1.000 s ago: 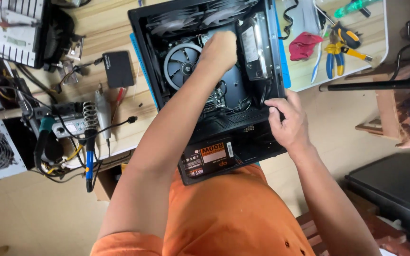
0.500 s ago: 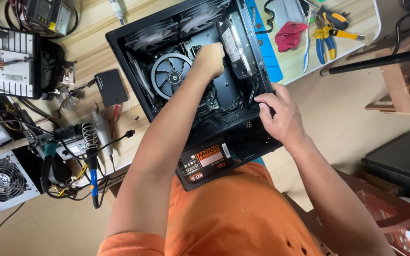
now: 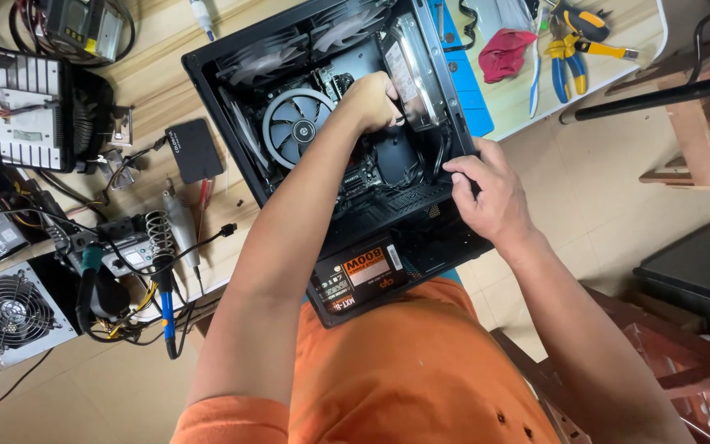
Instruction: Organizing and connecting internal power and data cables inside a desktop computer case.
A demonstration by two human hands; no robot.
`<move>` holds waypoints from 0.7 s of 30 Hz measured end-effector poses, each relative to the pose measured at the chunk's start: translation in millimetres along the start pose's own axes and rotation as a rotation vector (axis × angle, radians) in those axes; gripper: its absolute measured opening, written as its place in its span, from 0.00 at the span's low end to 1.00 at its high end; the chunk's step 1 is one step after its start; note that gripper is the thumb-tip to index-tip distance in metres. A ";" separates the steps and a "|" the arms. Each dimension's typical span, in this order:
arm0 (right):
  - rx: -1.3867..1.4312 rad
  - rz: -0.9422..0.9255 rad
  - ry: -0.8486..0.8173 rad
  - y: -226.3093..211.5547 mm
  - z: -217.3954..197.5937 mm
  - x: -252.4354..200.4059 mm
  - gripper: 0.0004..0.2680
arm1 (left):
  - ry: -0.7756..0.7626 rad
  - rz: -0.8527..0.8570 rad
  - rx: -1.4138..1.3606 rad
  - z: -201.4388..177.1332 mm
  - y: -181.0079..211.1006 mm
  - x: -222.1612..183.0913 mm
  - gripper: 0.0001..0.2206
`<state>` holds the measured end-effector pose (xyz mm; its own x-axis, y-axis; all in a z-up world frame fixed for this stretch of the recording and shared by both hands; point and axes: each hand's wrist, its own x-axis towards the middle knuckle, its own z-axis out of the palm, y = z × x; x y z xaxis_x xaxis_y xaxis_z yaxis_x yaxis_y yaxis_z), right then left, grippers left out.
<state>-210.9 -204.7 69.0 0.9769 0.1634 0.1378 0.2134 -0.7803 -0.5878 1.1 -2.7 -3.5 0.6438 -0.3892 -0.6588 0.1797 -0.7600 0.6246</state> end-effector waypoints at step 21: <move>-0.008 0.029 -0.008 -4.0 -1.5 1.1 0.11 | -0.020 -0.227 0.023 -4.3 -2.2 55.3 0.08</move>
<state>-210.6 -202.3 72.7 0.9827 0.1459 0.1145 0.1854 -0.7895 -0.5851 39.5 -20.3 -39.5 0.5737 -0.2166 -0.7899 0.3017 -0.8407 0.4497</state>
